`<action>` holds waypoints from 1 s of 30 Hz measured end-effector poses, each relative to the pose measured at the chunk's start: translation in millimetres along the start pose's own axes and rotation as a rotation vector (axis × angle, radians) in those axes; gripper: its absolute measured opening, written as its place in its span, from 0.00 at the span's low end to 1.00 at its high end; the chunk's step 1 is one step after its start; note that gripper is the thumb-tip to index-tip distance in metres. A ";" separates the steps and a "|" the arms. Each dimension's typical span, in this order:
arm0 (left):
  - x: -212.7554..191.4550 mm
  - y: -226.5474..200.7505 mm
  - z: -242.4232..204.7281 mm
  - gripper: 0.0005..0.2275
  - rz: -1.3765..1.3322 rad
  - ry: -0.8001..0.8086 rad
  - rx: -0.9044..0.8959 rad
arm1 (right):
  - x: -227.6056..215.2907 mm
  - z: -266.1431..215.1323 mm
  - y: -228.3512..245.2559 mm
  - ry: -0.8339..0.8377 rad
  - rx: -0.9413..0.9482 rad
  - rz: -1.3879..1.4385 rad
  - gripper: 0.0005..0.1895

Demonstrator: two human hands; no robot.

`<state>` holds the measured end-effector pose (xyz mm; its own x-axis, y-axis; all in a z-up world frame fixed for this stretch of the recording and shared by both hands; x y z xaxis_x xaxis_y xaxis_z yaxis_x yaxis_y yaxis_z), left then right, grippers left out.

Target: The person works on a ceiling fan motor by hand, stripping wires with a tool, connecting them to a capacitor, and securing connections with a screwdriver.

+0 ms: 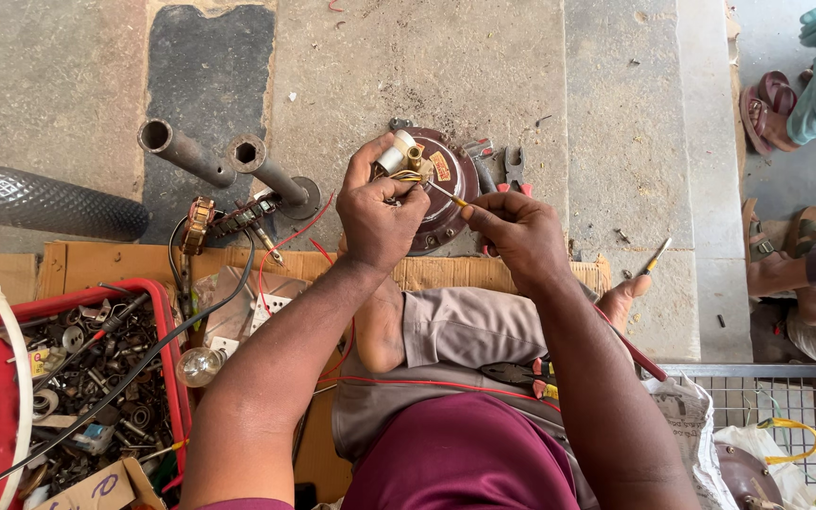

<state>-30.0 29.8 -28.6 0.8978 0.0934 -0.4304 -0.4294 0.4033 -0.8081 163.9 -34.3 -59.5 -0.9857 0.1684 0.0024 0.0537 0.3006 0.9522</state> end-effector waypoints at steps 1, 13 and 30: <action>0.7 0.6 -0.5 0.04 -0.018 0.009 0.002 | -1.2 0.6 -1.5 -0.011 0.018 -0.018 0.12; -0.4 1.9 0.7 0.04 -0.016 -0.031 0.015 | 1.5 0.1 -20.9 -0.082 0.023 -0.158 0.14; -2.7 -0.1 1.8 0.05 -0.066 0.000 -0.016 | 8.9 0.8 -34.6 0.017 0.277 0.042 0.17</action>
<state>-32.2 31.2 -26.5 0.9242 0.0674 -0.3760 -0.3708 0.3939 -0.8410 153.4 -42.4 -92.7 -0.9841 0.1709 0.0476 0.1339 0.5392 0.8314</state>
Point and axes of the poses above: each hand's wrist, its own z-axis towards the middle knuckle, its own x-axis out of the palm, y = z × x, the point moved 7 cm from there along z, towards the middle knuckle, and after that the axes turned 4 degrees about -x, right-handed, at the moved point
